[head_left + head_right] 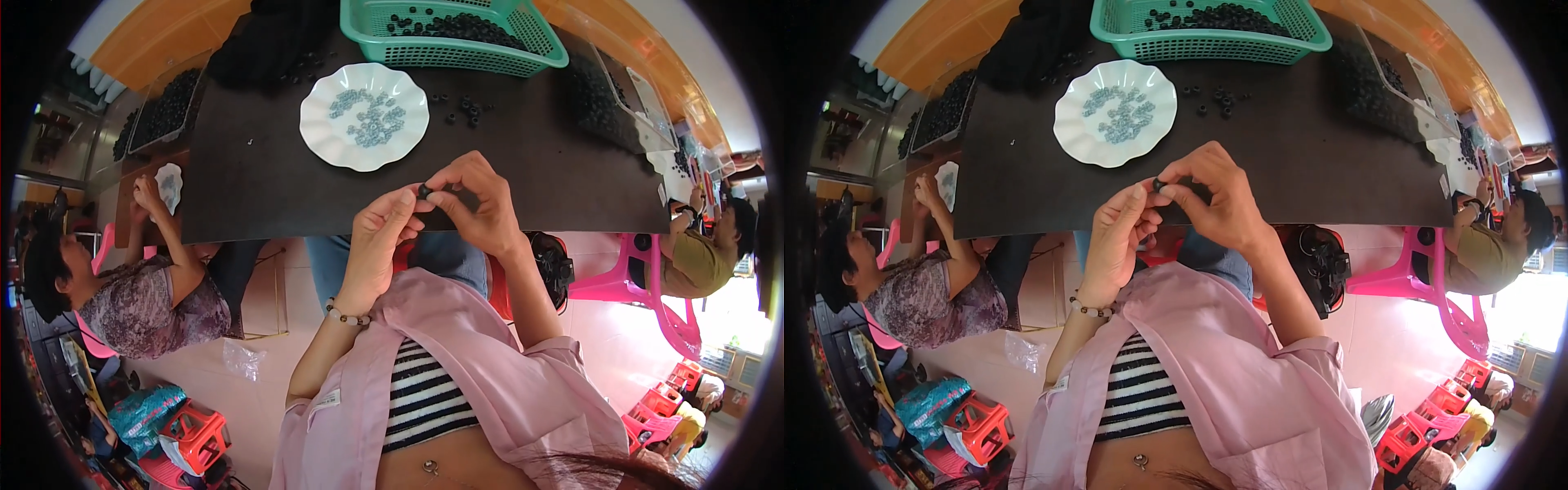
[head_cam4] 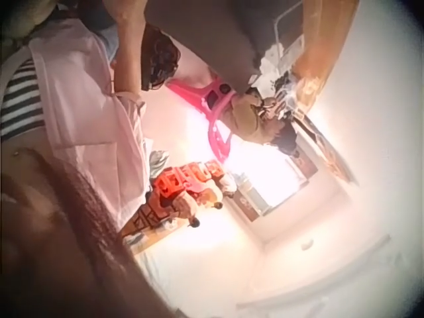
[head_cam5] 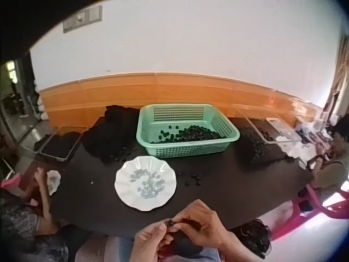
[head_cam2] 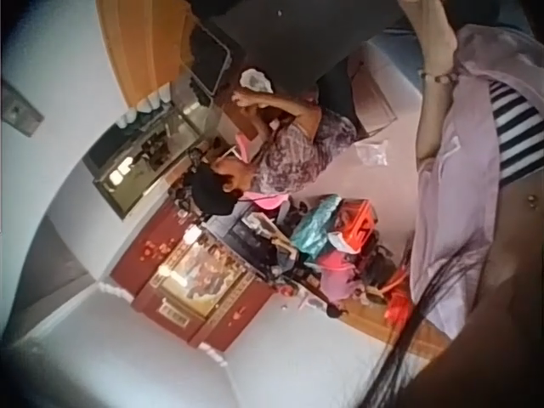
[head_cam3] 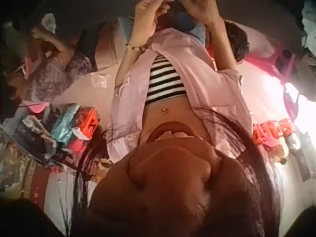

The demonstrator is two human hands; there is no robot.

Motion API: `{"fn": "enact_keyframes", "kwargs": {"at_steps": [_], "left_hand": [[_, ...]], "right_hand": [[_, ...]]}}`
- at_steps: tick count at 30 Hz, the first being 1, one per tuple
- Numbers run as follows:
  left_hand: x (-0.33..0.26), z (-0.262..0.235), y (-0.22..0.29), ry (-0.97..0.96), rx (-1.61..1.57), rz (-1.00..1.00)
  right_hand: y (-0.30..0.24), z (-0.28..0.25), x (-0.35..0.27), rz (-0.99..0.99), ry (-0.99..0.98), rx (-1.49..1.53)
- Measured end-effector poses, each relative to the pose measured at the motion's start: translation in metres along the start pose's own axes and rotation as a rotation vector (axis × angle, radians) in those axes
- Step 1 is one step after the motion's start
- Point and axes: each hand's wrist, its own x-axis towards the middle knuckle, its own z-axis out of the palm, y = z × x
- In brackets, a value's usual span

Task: Assembling small blue beads into black rubber grommets or gaskets at a shared workspace.

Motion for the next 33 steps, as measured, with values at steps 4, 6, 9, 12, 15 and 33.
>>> {"fn": "enact_keyframes", "kwargs": {"at_steps": [4, 6, 9, 12, 15, 33], "left_hand": [[0.002, -0.013, -0.005, -0.030, -0.001, 0.046], [0.001, -0.018, -0.005, -0.030, -0.051, 0.024], [0.001, -0.025, -0.008, -0.067, -0.189, -0.007], [0.000, -0.024, -0.006, -0.082, -0.308, -0.044], [0.000, -0.027, -0.006, -0.079, -0.341, -0.071], [0.002, -0.035, -0.007, -0.170, -0.446, -0.120]], "right_hand": [[-0.006, 0.009, 0.004, -0.238, -0.049, -0.166], [-0.007, 0.013, 0.005, -0.255, -0.055, -0.165], [-0.008, 0.015, 0.006, -0.193, -0.068, -0.146], [-0.010, 0.016, 0.007, -0.131, -0.053, -0.109], [-0.012, 0.016, 0.009, -0.156, -0.072, -0.106], [-0.017, 0.026, 0.014, -0.138, -0.160, -0.117]]}}
